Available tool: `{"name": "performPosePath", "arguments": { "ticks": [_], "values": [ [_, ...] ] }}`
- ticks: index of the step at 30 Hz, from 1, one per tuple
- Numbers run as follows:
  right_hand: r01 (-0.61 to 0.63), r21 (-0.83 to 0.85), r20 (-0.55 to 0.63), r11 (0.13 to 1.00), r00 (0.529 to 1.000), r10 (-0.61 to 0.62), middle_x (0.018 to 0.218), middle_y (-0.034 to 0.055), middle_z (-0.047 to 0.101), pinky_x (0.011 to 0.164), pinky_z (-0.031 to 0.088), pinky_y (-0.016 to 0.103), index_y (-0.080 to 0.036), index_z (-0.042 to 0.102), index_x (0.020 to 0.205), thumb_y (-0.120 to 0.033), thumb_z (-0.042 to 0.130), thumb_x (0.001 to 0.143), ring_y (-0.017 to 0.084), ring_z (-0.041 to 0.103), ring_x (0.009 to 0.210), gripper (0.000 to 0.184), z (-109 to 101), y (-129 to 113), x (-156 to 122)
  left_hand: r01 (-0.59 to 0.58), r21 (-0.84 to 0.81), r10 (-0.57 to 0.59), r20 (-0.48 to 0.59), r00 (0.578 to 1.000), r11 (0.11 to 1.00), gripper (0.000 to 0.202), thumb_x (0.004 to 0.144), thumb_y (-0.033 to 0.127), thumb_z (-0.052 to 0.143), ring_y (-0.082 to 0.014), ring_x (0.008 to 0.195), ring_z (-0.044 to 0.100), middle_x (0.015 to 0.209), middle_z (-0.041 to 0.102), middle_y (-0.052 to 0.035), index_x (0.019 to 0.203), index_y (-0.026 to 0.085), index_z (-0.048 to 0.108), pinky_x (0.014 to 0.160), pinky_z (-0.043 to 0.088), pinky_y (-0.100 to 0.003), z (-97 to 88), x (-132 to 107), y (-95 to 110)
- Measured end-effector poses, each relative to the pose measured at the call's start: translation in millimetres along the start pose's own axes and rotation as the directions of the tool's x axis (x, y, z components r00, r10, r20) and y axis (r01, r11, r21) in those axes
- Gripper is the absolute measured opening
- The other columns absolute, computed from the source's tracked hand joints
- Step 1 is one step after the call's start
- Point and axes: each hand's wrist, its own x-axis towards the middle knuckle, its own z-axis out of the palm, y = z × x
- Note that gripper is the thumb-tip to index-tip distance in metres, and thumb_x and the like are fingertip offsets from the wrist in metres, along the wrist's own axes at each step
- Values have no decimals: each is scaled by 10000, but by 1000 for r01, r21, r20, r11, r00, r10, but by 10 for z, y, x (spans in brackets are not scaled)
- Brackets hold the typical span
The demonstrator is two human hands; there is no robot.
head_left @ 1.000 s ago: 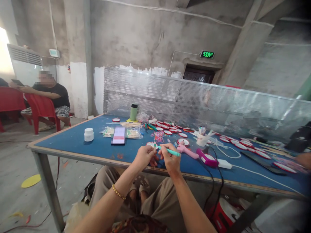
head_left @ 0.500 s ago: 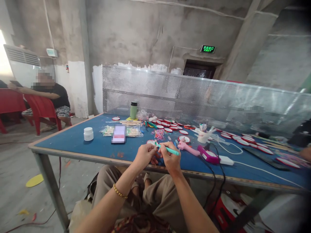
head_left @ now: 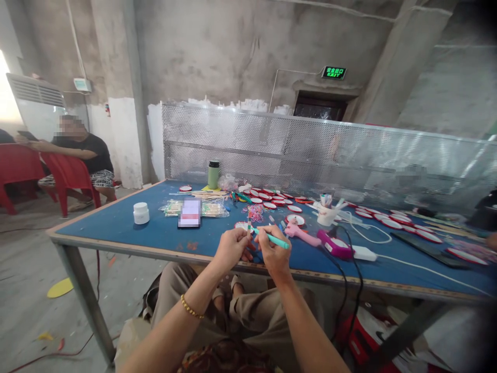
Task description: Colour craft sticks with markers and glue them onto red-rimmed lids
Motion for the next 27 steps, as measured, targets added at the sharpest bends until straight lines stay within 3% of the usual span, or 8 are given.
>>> {"name": "performPosePath", "arguments": {
  "ticks": [27],
  "values": [
    [98,-56,72,994,993,-94,660,-8,627,553,477,259,-200,619,797,-290,512,918,127,569,548,185,12,-45,18,-45,76,48,-34,998,996,284,862,418,518,-155,461,646,614,657,-9,705,182,546,389,462,-209,3,-13,4]
  ]
}}
